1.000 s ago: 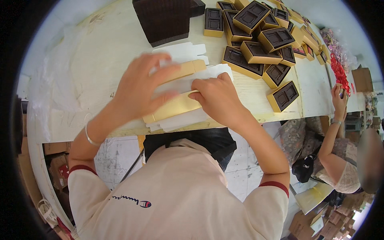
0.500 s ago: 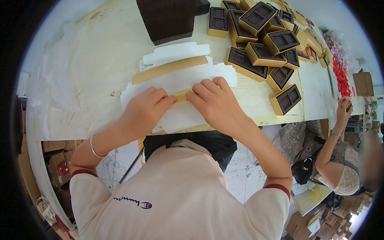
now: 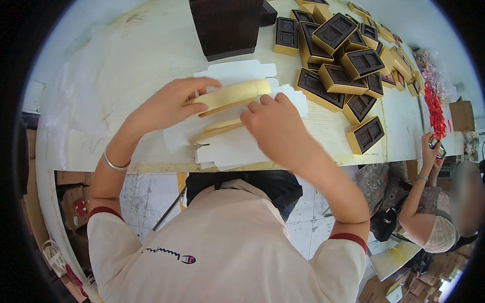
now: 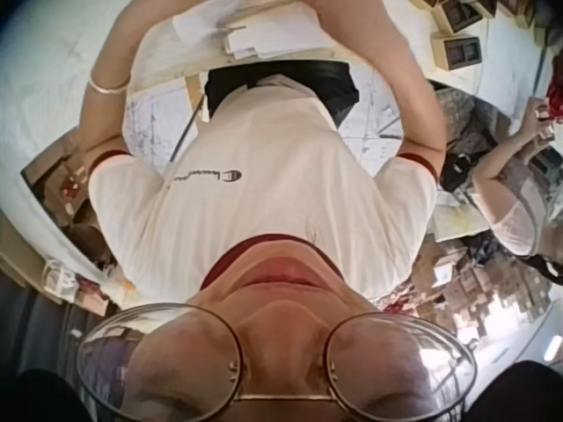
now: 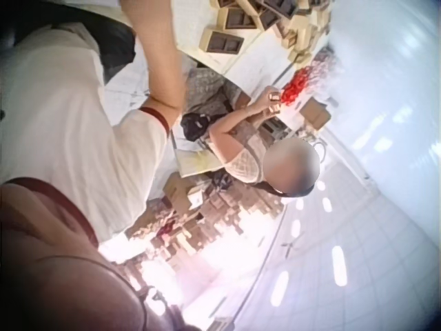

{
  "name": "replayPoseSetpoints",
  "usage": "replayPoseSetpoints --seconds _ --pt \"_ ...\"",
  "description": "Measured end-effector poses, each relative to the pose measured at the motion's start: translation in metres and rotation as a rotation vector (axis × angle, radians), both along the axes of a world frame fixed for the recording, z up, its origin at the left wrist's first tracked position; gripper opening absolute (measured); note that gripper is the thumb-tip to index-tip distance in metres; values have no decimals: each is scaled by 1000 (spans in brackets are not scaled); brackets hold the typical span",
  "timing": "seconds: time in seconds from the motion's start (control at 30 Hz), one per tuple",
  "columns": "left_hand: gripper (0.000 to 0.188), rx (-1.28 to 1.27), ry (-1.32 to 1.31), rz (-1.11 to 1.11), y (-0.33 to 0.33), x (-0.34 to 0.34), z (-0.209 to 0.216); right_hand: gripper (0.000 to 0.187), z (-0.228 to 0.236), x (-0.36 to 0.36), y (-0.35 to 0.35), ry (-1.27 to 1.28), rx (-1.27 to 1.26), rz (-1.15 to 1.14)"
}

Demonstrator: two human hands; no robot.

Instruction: The person folds flat cardboard pieces into small rectangular boxes and inserts black plastic trays into them. The person repeatedly folds the sides of each box, places a tray inside, and sets the completed unit aside on the table.

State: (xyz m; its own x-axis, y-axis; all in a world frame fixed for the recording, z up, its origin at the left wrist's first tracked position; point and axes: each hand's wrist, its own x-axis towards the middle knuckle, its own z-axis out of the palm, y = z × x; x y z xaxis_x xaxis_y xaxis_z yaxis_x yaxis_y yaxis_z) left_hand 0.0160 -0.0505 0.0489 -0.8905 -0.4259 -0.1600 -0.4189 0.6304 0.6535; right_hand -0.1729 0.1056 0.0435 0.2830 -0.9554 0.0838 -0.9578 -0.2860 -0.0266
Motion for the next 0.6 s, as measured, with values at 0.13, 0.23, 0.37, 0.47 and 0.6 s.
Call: replayPoseSetpoints --seconds 0.13,0.23,0.37,0.47,0.6 --pt "43 -31 313 -86 18 1 -10 21 -4 35 24 241 -342 9" --pt "38 -61 470 -89 40 -1 0 25 -20 31 27 -41 -267 165" --pt "26 -118 437 -59 60 7 -23 27 -25 6 28 -256 -214 257" --pt "19 -121 394 -11 68 10 -42 26 -24 -1 32 -370 -122 229" --pt "24 188 325 -120 60 23 -18 20 -23 -3 35 -493 -169 200"
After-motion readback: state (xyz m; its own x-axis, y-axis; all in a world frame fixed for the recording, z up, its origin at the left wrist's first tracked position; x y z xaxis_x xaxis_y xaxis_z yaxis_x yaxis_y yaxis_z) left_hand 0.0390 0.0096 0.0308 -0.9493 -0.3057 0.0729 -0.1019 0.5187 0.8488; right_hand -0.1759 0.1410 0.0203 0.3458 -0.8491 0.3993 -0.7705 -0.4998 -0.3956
